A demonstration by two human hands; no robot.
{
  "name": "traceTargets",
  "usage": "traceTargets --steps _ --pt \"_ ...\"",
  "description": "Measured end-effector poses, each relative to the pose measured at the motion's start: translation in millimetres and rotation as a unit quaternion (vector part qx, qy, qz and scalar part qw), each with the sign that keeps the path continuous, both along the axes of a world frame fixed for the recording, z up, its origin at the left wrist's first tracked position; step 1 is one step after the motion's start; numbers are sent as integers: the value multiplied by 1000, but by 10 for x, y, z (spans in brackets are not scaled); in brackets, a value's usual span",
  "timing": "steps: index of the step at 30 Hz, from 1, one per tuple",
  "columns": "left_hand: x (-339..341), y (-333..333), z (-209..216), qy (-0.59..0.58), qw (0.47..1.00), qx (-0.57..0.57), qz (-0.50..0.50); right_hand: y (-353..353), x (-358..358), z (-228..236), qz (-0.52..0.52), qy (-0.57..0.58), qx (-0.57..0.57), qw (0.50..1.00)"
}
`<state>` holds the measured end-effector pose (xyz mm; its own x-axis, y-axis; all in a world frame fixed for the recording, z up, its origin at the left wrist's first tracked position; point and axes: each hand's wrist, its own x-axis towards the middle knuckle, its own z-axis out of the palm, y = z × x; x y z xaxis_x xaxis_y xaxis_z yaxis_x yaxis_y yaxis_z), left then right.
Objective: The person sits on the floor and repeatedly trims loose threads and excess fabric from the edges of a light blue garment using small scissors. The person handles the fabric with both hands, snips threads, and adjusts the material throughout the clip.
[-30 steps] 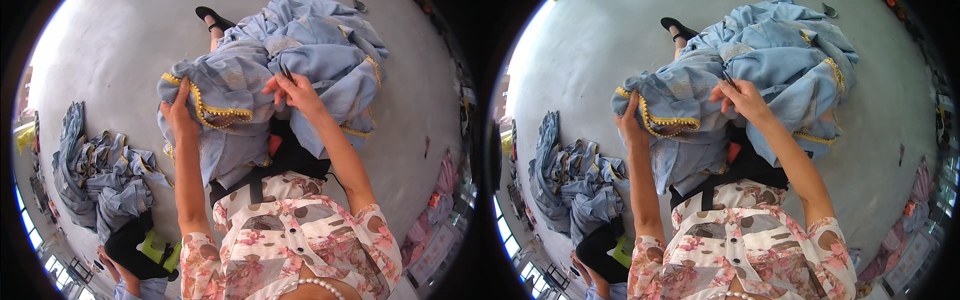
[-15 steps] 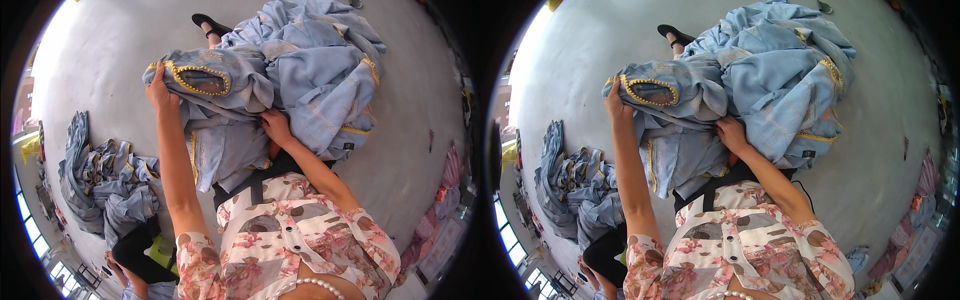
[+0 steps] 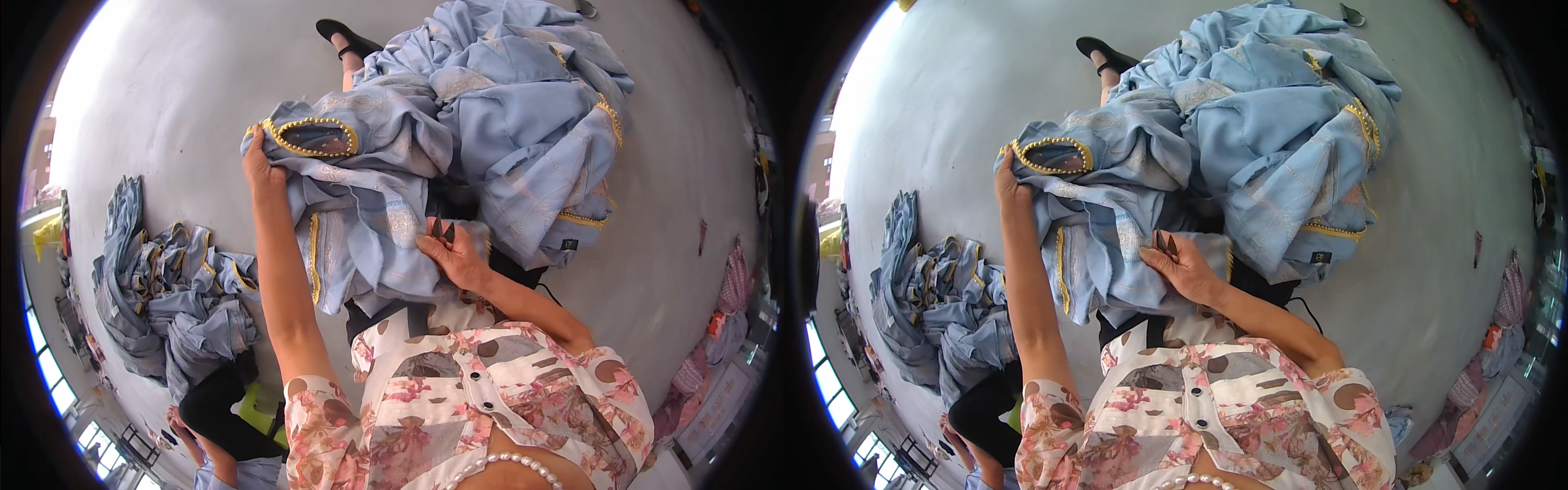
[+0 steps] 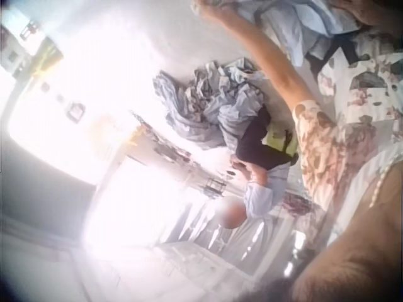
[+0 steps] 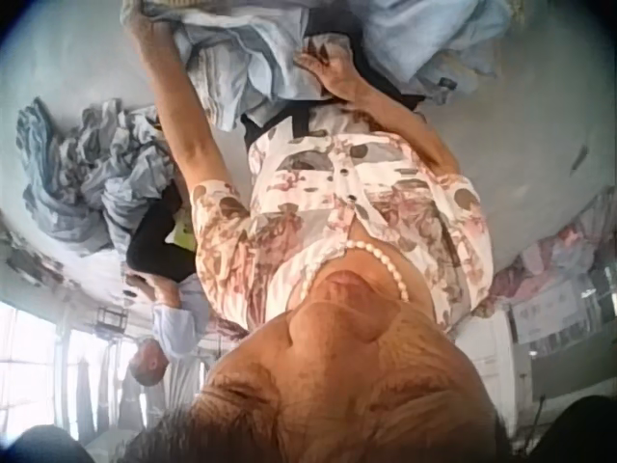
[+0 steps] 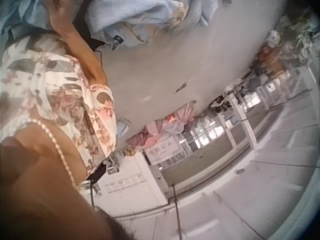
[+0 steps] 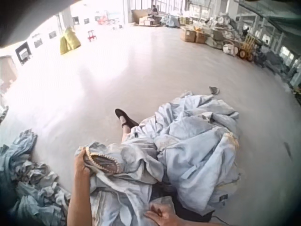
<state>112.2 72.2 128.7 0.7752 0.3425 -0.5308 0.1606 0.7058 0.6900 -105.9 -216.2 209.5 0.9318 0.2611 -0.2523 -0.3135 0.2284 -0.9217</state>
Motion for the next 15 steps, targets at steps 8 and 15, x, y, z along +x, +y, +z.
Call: traceTargets --steps 8,15 --pt "-767 -521 786 -140 804 578 15 -74 752 60 -80 189 211 956" --pt "-1952 -1101 885 -385 609 654 -229 354 1465 -70 49 84 42 994"
